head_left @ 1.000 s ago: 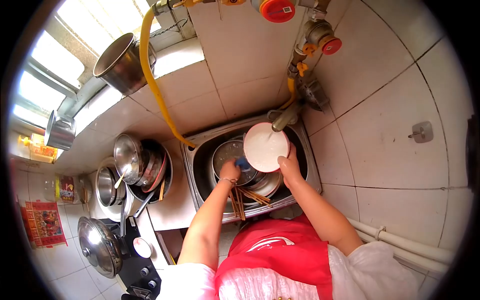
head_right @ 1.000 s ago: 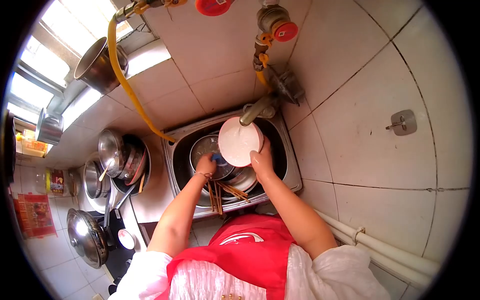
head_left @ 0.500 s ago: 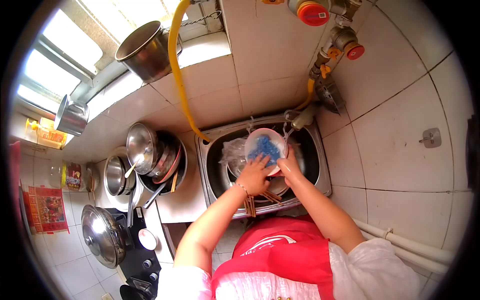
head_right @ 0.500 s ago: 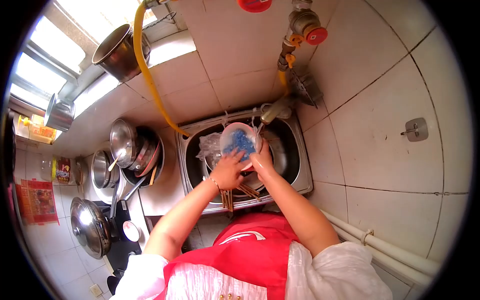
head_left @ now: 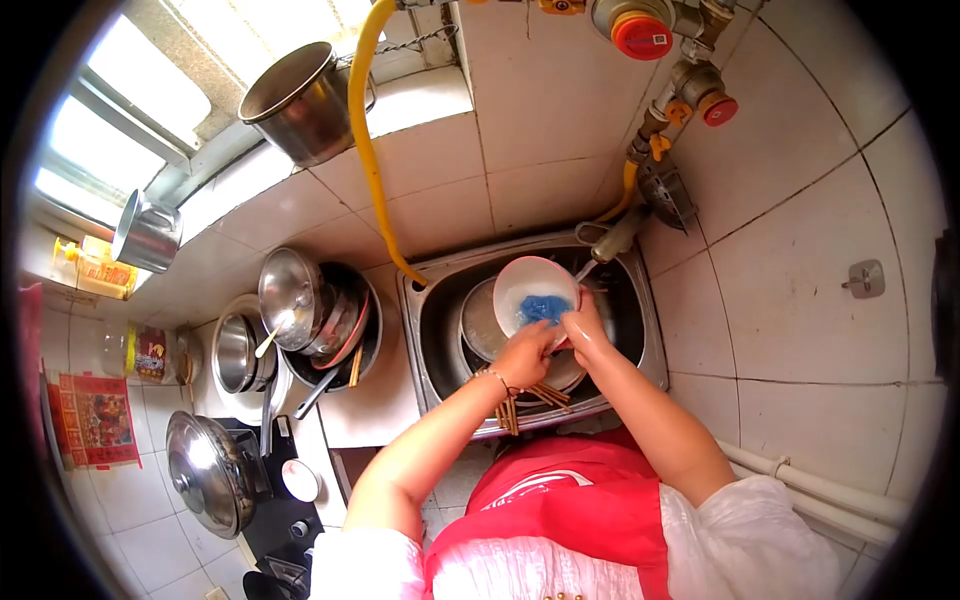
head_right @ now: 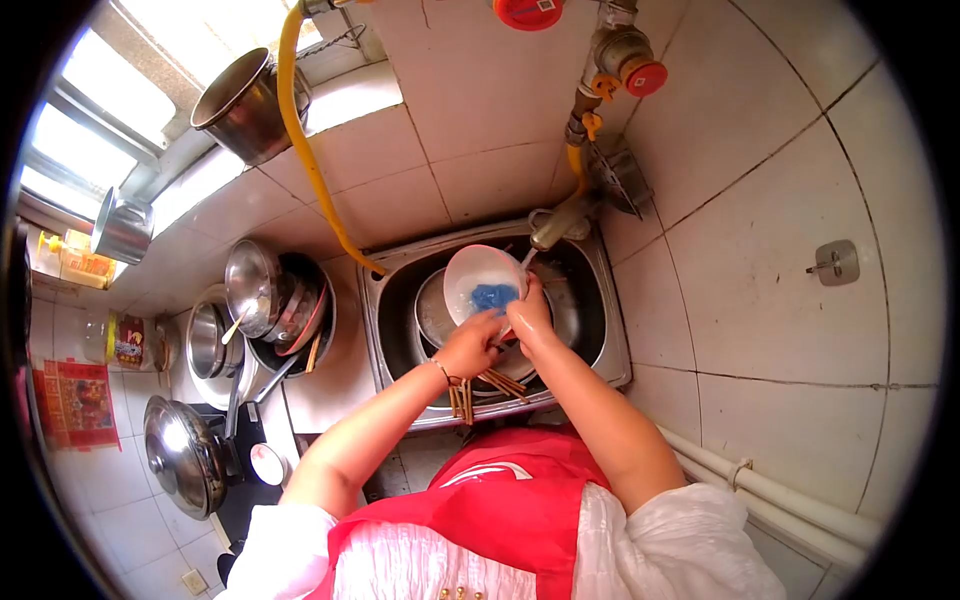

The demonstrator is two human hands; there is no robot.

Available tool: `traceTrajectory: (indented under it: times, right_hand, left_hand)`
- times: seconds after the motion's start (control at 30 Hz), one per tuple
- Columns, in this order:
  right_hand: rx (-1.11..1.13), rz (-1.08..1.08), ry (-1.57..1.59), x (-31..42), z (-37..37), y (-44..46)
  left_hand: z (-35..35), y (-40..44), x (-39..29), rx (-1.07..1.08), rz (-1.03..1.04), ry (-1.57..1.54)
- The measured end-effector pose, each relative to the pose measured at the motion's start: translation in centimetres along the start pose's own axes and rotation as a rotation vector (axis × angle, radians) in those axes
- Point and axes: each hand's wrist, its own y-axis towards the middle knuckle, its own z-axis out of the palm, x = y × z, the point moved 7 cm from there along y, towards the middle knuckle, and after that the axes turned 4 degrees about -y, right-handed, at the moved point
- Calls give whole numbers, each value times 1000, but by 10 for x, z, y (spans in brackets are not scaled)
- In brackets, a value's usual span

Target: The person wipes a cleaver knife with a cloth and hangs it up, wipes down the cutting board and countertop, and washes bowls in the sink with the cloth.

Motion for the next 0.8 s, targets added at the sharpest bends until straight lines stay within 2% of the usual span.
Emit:
traceTrajectory:
  times: [0.1, 0.13, 0.2, 0.27, 0.33, 0.43, 0.47, 0.53, 0.57, 0.67, 0.7, 0.73, 0.8]
  right_hand:
    - [-6, -35, -104, 2, -3, -4]
    - [24, 24, -72, 19, 2, -22]
    - [45, 90, -36, 17, 1, -28]
    - [36, 31, -7, 5, 1, -11]
    - [28, 69, 0, 9, 4, -12]
    - [-41, 7, 4, 6, 2, -13]
    - [-46, 10, 8, 4, 2, -14]
    - [-52, 12, 11, 0, 0, -12]
    - [-56, 6, -17, -5, -4, -8]
    - [-59, -29, -36, -5, -9, -9]
    - [-54, -58, -28, 0, -11, -10]
    - [-58, -59, -26, 1, -13, -10]
    - [-234, -209, -272, 16, -27, -11]
  left_hand:
    - [-16, -10, 0, 258, 192, 824]
    - [-22, -12, 11, 226, 299, 937]
    - [-32, -12, 4, 147, 362, 995]
    - [-27, -9, 8, 144, 247, 935]
    - [-18, -8, 1, 122, 220, 902]
    - [-8, -9, -1, 49, 110, 443]
    - [-4, -8, -1, 49, 109, 444]
    - [3, -7, 2, 145, -5, 192]
    - [1, -6, 1, 147, -6, 189]
    - [-11, -2, 0, 268, -208, -240]
    - [-14, -4, 5, 250, -301, -372]
    - [-20, -6, 4, 255, -298, -371]
    - [-38, -13, 11, 146, -414, -452]
